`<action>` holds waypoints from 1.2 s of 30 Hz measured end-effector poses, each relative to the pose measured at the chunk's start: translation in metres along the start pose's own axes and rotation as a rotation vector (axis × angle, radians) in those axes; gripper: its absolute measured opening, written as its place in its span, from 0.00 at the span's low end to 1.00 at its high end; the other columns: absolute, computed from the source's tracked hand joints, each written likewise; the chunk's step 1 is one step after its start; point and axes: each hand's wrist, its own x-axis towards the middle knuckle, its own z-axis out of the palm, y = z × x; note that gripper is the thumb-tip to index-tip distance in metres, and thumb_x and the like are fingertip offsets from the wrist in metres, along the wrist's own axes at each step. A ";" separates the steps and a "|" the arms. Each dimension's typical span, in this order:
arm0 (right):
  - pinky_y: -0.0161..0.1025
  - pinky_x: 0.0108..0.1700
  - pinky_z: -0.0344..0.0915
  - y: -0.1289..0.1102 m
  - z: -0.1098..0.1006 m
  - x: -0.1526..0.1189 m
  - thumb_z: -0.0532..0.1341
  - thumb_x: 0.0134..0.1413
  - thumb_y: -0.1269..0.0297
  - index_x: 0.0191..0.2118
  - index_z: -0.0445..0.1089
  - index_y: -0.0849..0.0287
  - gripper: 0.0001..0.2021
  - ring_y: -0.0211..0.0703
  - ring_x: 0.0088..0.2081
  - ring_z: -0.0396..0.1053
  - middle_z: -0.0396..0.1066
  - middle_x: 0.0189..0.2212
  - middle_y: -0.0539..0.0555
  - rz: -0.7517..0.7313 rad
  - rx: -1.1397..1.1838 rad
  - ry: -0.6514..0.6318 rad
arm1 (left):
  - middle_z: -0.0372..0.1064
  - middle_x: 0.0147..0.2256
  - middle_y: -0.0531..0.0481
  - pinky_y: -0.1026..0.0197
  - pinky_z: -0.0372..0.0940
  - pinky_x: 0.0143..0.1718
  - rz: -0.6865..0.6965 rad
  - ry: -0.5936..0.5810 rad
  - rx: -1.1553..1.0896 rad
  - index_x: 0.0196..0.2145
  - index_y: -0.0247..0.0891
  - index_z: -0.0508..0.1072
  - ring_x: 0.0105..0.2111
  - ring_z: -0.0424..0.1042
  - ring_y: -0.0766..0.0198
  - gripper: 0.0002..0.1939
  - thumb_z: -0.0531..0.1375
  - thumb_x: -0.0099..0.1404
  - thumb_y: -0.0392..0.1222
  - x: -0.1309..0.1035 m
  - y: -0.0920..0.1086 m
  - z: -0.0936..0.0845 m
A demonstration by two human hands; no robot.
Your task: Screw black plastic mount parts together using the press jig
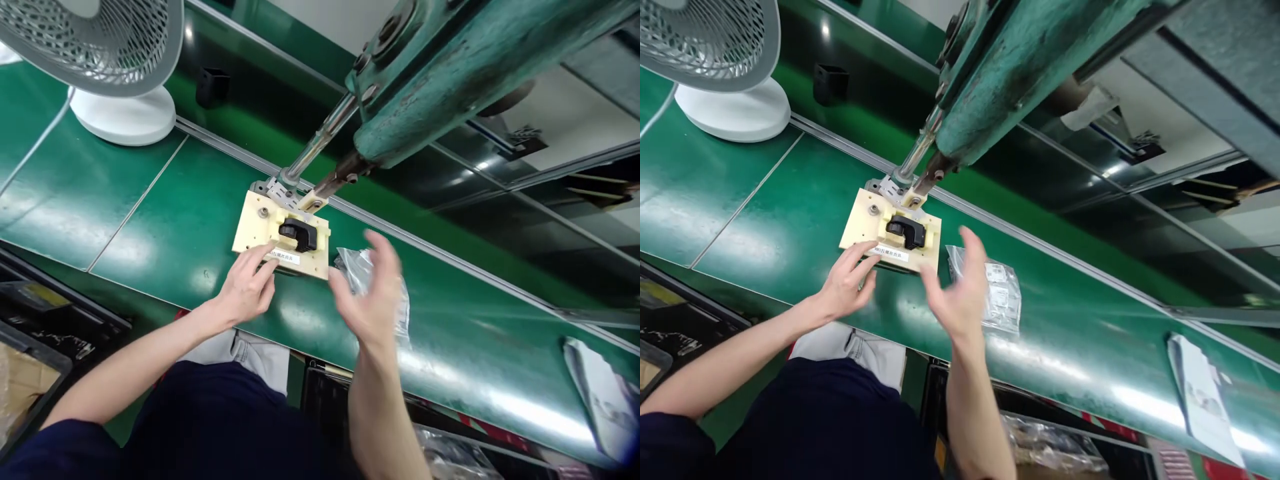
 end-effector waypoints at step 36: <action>0.43 0.51 0.74 -0.030 0.016 -0.113 0.66 0.47 0.80 0.38 0.69 0.52 0.15 0.40 0.45 0.68 0.74 0.39 0.51 -0.280 -0.105 0.395 | 0.73 0.47 0.42 0.59 0.76 0.42 -0.411 -0.481 -0.762 0.63 0.45 0.59 0.44 0.76 0.59 0.27 0.57 0.69 0.51 -0.038 0.054 -0.022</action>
